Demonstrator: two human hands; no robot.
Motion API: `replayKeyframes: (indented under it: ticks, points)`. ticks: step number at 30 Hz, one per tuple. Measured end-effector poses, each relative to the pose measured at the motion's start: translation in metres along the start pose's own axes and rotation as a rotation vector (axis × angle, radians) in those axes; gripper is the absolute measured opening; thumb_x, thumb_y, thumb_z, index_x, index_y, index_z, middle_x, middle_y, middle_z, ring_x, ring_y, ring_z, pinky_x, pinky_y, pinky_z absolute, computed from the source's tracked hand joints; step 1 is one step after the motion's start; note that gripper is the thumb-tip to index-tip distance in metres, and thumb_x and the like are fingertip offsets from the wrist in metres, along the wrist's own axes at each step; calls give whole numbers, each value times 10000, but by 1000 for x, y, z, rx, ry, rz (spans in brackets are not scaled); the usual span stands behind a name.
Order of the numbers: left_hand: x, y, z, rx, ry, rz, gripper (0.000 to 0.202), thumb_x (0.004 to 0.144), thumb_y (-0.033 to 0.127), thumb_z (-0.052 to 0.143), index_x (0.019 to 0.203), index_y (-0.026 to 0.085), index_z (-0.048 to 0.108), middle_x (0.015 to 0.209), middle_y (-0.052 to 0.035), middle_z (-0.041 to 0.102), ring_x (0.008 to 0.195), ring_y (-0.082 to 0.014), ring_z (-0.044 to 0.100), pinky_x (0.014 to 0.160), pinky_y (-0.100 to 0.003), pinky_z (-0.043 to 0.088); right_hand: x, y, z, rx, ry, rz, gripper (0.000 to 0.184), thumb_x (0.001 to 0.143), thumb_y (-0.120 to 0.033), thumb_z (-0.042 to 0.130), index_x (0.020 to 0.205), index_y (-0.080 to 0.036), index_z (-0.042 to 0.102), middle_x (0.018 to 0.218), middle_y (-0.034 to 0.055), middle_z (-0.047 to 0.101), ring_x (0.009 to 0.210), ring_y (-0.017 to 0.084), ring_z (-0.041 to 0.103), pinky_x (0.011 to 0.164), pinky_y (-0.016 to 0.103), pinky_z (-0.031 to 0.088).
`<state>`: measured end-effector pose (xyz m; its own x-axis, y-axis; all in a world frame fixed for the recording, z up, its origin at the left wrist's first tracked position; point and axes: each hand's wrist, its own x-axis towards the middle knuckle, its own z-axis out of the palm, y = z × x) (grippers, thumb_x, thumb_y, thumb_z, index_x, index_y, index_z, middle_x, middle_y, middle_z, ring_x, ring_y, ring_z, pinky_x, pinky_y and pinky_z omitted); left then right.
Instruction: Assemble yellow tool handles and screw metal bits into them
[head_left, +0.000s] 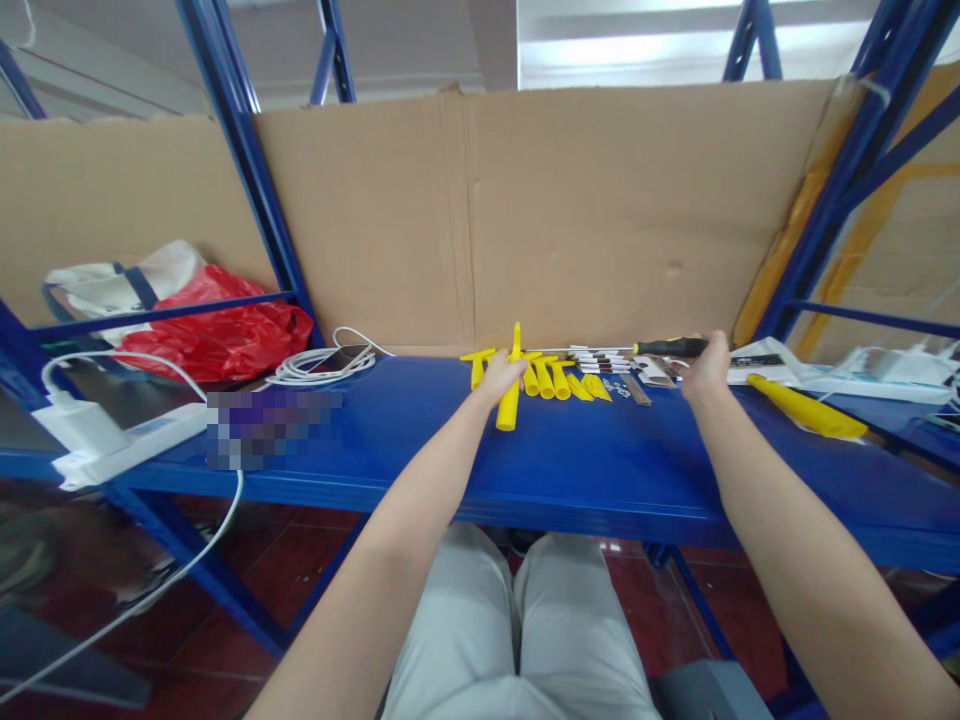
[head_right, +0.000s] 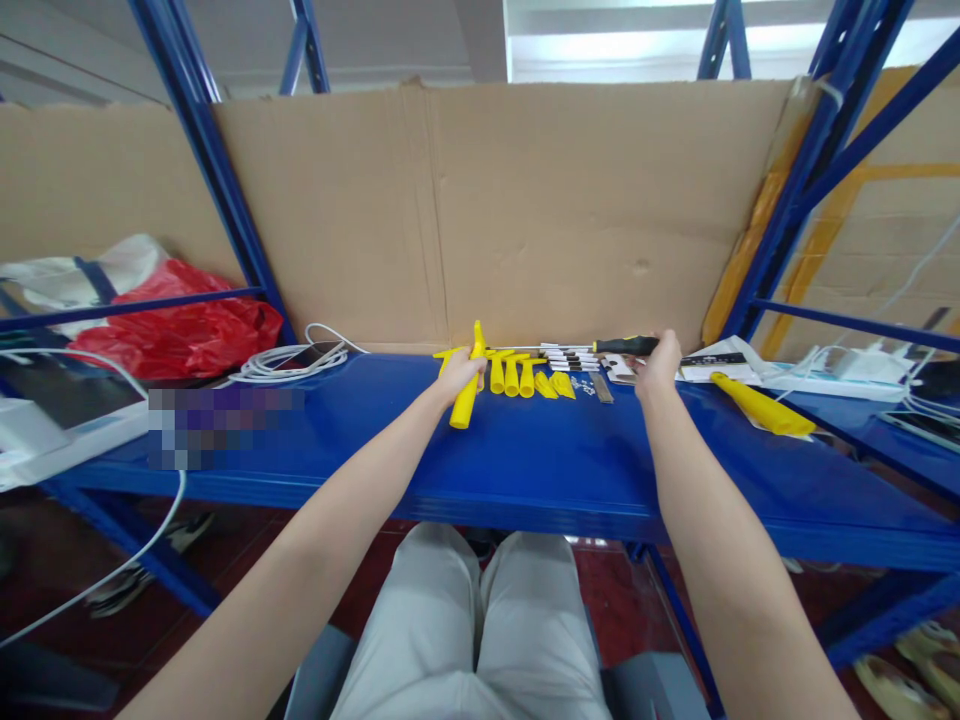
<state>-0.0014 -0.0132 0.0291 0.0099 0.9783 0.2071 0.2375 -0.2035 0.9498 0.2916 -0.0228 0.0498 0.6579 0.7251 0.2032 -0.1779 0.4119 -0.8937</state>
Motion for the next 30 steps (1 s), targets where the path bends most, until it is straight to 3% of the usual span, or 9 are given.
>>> replayKeyframes:
  ticks: [3, 5, 11, 16, 21, 25, 28, 30]
  points:
    - [5, 5, 0, 30, -4, 10, 182, 764, 63, 546, 912, 163, 578, 457, 65, 478, 418, -124, 481, 484, -228, 388, -8, -2, 1, -9, 136, 53, 217, 927, -337, 446, 727, -257, 423, 579, -45, 449, 427, 117, 389, 319, 225, 296]
    - [6, 8, -1, 40, -8, 15, 184, 755, 69, 547, 910, 163, 579, 468, 58, 490, 431, -129, 495, 487, -230, 394, -10, -2, 2, -14, 150, 38, 197, 900, -309, 492, 725, -259, 416, 533, -67, 396, 380, 106, 323, 289, 215, 251]
    - [5, 5, -5, -4, -14, 2, 191, 718, 45, 519, 847, 185, 543, 439, 64, 470, 415, -124, 471, 461, -217, 384, -10, -3, 6, 130, 82, 93, 149, 855, -175, 436, 723, -236, 402, 554, -66, 402, 390, 92, 354, 315, 192, 321]
    - [-2, -3, -7, -108, 27, -44, 182, 686, 50, 506, 792, 197, 524, 402, 76, 430, 391, -124, 459, 453, -214, 399, -13, -3, 7, 219, -23, 154, 180, 910, -238, 448, 733, -224, 426, 614, -45, 449, 446, 89, 432, 346, 177, 345]
    - [-7, -3, -9, -150, 53, -60, 151, 675, 63, 520, 710, 207, 490, 393, 71, 441, 363, -115, 440, 440, -212, 392, -12, 5, 4, 146, 1, 117, 232, 894, -326, 559, 733, -233, 420, 547, -78, 399, 358, 61, 267, 289, 166, 210]
    - [-9, 0, -10, -155, 68, -74, 184, 676, 38, 519, 668, 213, 463, 383, 72, 437, 359, -107, 441, 430, -202, 382, -7, 9, 3, 140, -38, 101, 176, 853, -234, 554, 706, -218, 459, 535, -61, 440, 371, 71, 329, 302, 172, 272]
    - [-9, -1, -12, -145, 78, -84, 201, 676, 19, 513, 652, 211, 460, 386, 68, 445, 362, -104, 452, 427, -196, 382, -6, 10, 2, 171, -108, 140, 192, 862, -308, 564, 709, -212, 500, 546, -35, 487, 398, 94, 409, 314, 192, 324]
    - [-8, -3, -13, -136, 90, -81, 199, 682, 19, 518, 656, 209, 465, 392, 69, 451, 361, -102, 452, 426, -197, 382, -7, 12, 1, 141, -145, 178, 232, 871, -373, 571, 713, -213, 516, 526, -40, 468, 361, 87, 345, 288, 200, 270]
